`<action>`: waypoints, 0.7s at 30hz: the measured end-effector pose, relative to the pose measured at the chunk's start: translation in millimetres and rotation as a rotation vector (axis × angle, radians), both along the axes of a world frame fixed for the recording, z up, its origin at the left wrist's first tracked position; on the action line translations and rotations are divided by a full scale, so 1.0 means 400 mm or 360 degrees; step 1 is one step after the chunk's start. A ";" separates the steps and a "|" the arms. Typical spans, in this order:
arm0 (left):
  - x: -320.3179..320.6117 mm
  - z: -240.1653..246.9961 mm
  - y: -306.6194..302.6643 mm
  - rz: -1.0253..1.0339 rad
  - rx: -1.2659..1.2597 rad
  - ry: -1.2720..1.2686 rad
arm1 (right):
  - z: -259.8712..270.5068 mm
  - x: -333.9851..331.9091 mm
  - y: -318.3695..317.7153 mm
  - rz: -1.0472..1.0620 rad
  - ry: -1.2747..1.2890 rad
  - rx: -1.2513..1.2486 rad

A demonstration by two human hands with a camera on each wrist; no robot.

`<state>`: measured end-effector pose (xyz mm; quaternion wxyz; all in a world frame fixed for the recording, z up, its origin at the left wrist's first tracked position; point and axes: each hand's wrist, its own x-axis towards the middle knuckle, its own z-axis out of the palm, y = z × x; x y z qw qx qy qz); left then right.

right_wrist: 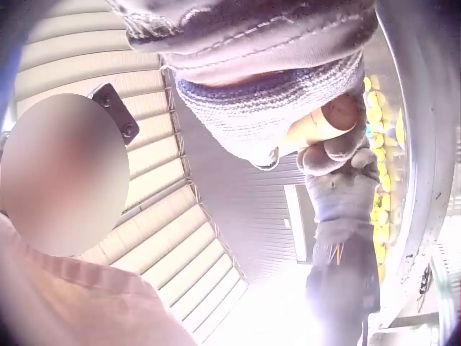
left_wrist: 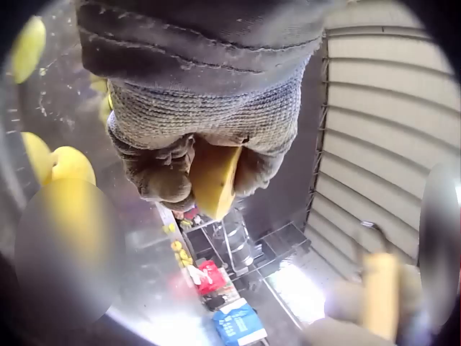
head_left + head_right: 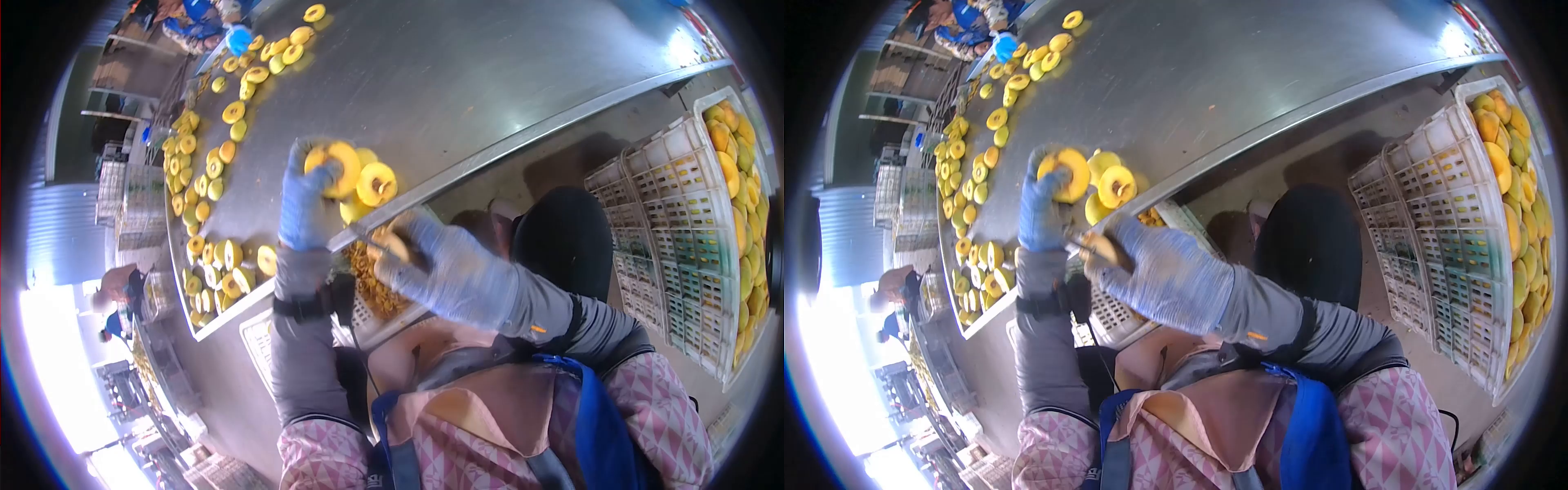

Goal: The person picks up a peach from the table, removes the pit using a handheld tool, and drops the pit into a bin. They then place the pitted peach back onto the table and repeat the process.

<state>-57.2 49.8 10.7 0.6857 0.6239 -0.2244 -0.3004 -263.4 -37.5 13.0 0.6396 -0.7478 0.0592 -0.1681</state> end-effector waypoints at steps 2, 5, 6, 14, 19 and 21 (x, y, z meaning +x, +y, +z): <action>-0.087 -0.007 0.074 0.0164 -0.0147 0.0174 | -0.064 0.036 0.033 -0.0135 -0.0299 0.0031; -0.157 -0.071 0.169 0.0401 -0.0262 0.0280 | -0.072 0.035 0.068 -0.0157 -0.0022 -0.0310; -0.196 -0.043 0.165 0.0557 -0.0404 0.0458 | -0.071 0.033 0.081 -0.0171 -0.0048 -0.0484; -0.246 -0.042 0.226 0.0544 0.0073 -0.0711 | -0.067 0.039 0.137 -0.0055 -0.0115 -0.0735; -0.243 -0.061 0.233 0.0659 0.0335 -0.1076 | -0.057 0.041 0.158 -0.0135 -0.0002 -0.0879; -0.233 -0.054 0.243 0.0613 0.0355 -0.1017 | -0.060 0.042 0.159 -0.0129 -0.0016 -0.0877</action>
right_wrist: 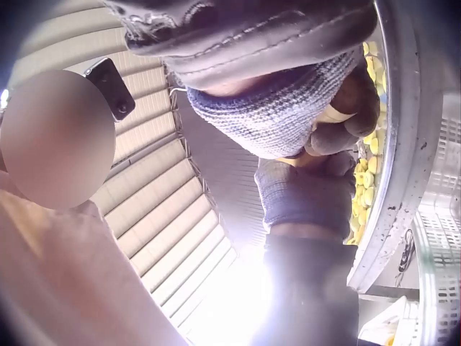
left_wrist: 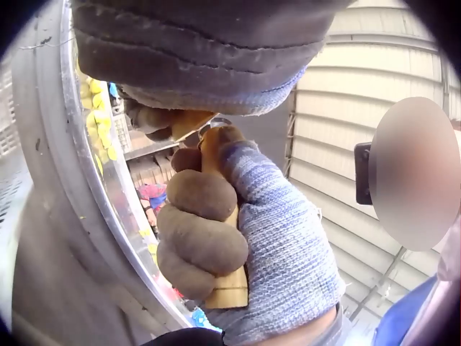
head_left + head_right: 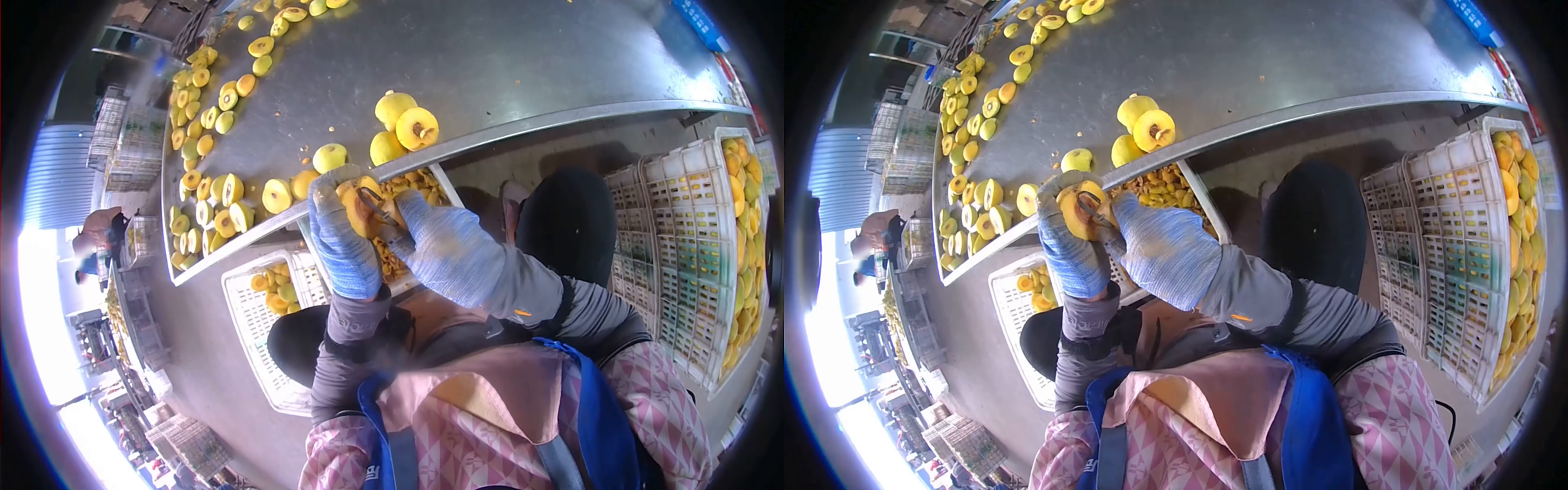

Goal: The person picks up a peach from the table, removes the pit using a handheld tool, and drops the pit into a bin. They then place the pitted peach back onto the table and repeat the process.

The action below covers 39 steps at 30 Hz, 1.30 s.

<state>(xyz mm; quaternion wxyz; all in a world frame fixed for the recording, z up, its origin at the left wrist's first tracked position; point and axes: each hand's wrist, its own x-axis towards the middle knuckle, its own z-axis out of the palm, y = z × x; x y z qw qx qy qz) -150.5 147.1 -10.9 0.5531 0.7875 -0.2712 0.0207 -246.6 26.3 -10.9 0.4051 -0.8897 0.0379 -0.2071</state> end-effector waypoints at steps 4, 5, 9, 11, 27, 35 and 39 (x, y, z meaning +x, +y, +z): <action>0.000 -0.013 -0.006 0.0089 0.0039 -0.0176 | -0.022 0.000 0.002 0.0027 -0.0102 -0.0035; -0.003 -0.014 -0.006 0.0089 0.0041 -0.0172 | -0.018 0.000 0.000 0.0028 -0.0098 -0.0033; -0.020 0.017 -0.024 0.0100 -0.0694 0.0804 | -0.007 -0.008 -0.002 0.0074 -0.0006 -0.0152; -0.019 0.017 -0.028 0.0109 -0.0795 0.0921 | -0.004 -0.012 -0.004 0.0078 -0.0029 -0.0196; -0.035 -0.013 -0.028 0.0199 -0.0689 0.0907 | -0.027 -0.008 -0.006 0.0209 0.0071 0.0219; -0.023 -0.007 -0.023 0.0079 -0.0420 0.0578 | -0.035 0.005 -0.012 0.0435 0.0039 0.0709; -0.022 0.010 -0.027 0.0171 -0.0219 0.0415 | -0.029 0.000 -0.039 0.0411 0.0119 0.0471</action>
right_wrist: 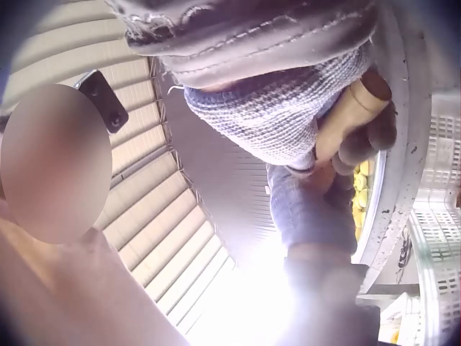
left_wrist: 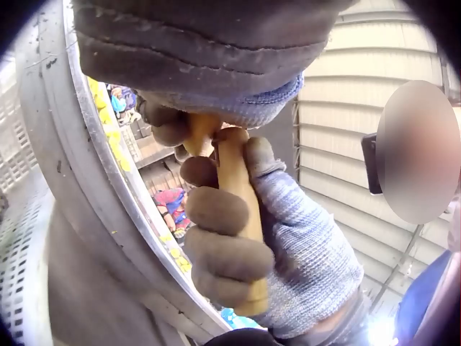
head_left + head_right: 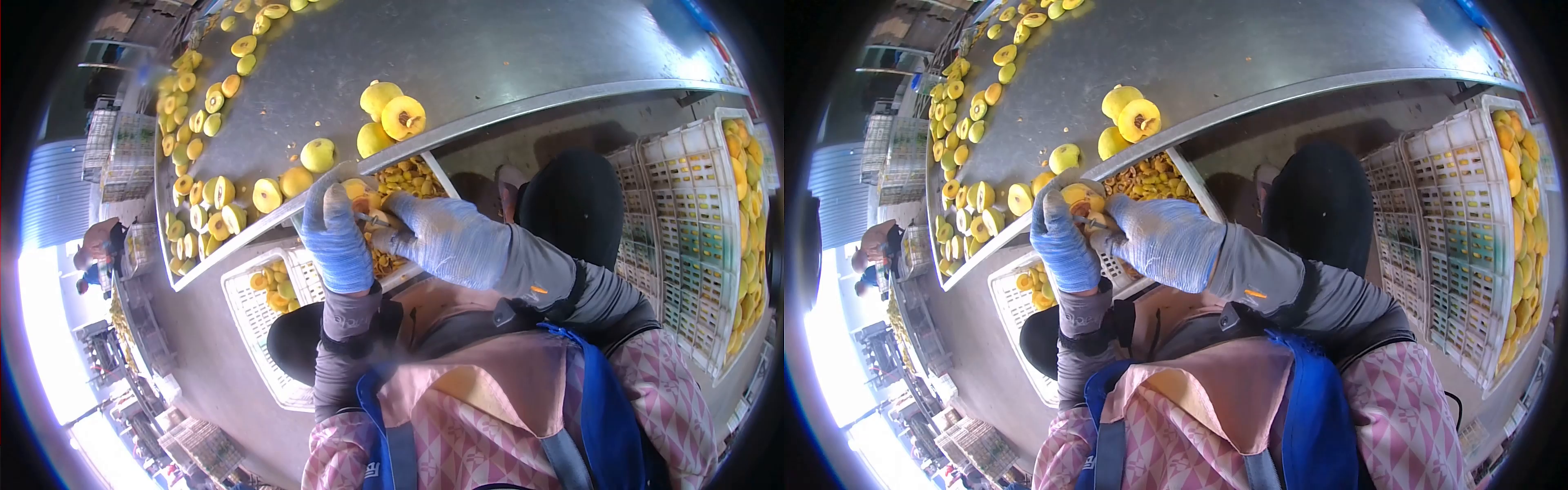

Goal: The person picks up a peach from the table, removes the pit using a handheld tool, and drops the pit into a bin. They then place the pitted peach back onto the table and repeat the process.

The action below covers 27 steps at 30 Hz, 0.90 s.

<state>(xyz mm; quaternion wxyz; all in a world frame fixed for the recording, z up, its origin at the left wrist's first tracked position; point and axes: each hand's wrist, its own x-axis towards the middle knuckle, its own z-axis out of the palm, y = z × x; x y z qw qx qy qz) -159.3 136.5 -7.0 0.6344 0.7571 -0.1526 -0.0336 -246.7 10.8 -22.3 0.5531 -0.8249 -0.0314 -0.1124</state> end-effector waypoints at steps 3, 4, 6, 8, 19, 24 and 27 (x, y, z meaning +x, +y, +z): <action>0.008 -0.028 0.000 0.0123 0.0115 -0.0188 | -0.001 -0.011 0.017 -0.0216 -0.0022 -0.0245; 0.006 -0.039 0.006 0.0121 0.0124 -0.0183 | -0.006 -0.015 0.025 -0.0302 -0.0102 -0.0331; 0.005 -0.056 0.016 0.0058 0.0056 -0.0073 | 0.002 -0.013 0.008 -0.0187 0.0051 -0.0270; 0.010 -0.070 0.019 0.0016 0.0036 -0.0046 | 0.006 -0.004 -0.009 -0.0072 0.0192 -0.0228; 0.006 -0.035 0.039 -0.0017 -0.0606 0.0605 | -0.019 0.005 -0.008 0.0397 0.0526 0.1008; 0.017 0.011 0.197 0.0045 -0.0220 0.0533 | 0.017 -0.019 -0.011 0.0280 0.0453 -0.0067; 0.073 0.054 0.371 0.0094 0.0440 0.0114 | 0.007 -0.044 0.003 0.0245 0.0382 -0.0342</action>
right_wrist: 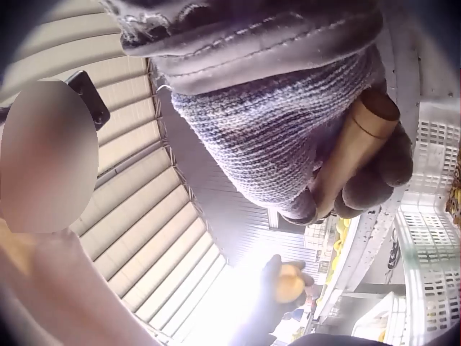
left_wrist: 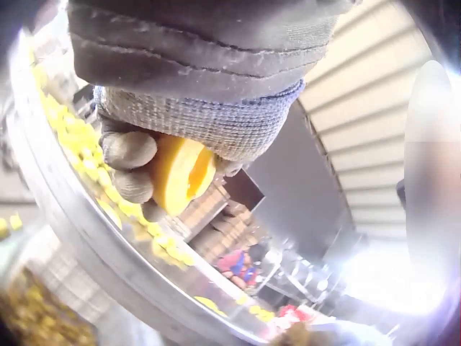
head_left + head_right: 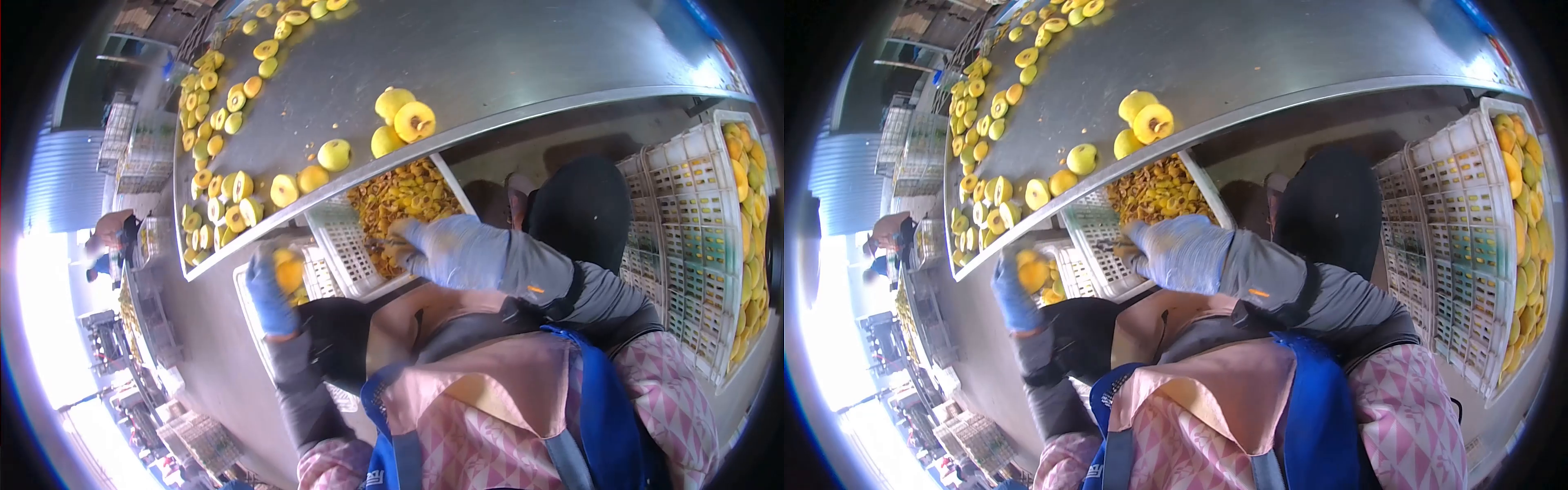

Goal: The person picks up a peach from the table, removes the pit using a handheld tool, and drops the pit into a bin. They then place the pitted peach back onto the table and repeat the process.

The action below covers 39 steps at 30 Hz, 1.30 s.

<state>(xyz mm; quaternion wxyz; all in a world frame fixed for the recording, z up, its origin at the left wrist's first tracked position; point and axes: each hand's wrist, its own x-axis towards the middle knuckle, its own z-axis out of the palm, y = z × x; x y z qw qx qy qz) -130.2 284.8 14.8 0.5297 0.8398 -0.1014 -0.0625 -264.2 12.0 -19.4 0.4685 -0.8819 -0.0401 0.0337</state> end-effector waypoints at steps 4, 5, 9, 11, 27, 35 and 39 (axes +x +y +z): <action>0.088 0.048 0.121 -0.0291 0.1606 -0.0644 | 0.029 -0.010 -0.017 0.0134 -0.0011 -0.0055; 0.082 0.074 0.096 -0.0083 0.1873 -0.0385 | 0.034 -0.014 -0.018 0.0100 -0.0052 -0.0030; 0.160 0.066 -0.161 -0.0583 0.1125 -0.0856 | 0.050 -0.011 -0.035 0.0088 -0.0050 0.0011; 0.225 0.019 -0.316 -0.0936 0.1021 -0.1034 | 0.041 -0.012 -0.037 -0.0004 -0.0185 -0.0034; 0.205 -0.042 -0.391 -0.1011 -0.1179 0.0990 | 0.070 -0.009 -0.068 -0.0365 -0.0359 0.0160; -0.015 -0.036 -0.374 -0.0230 -0.1448 0.0760 | 0.044 0.021 -0.011 -0.0476 -0.0330 0.0301; -0.054 -0.014 -0.389 -0.0386 -0.1318 0.0442 | 0.038 0.034 -0.008 -0.0541 -0.0331 0.0226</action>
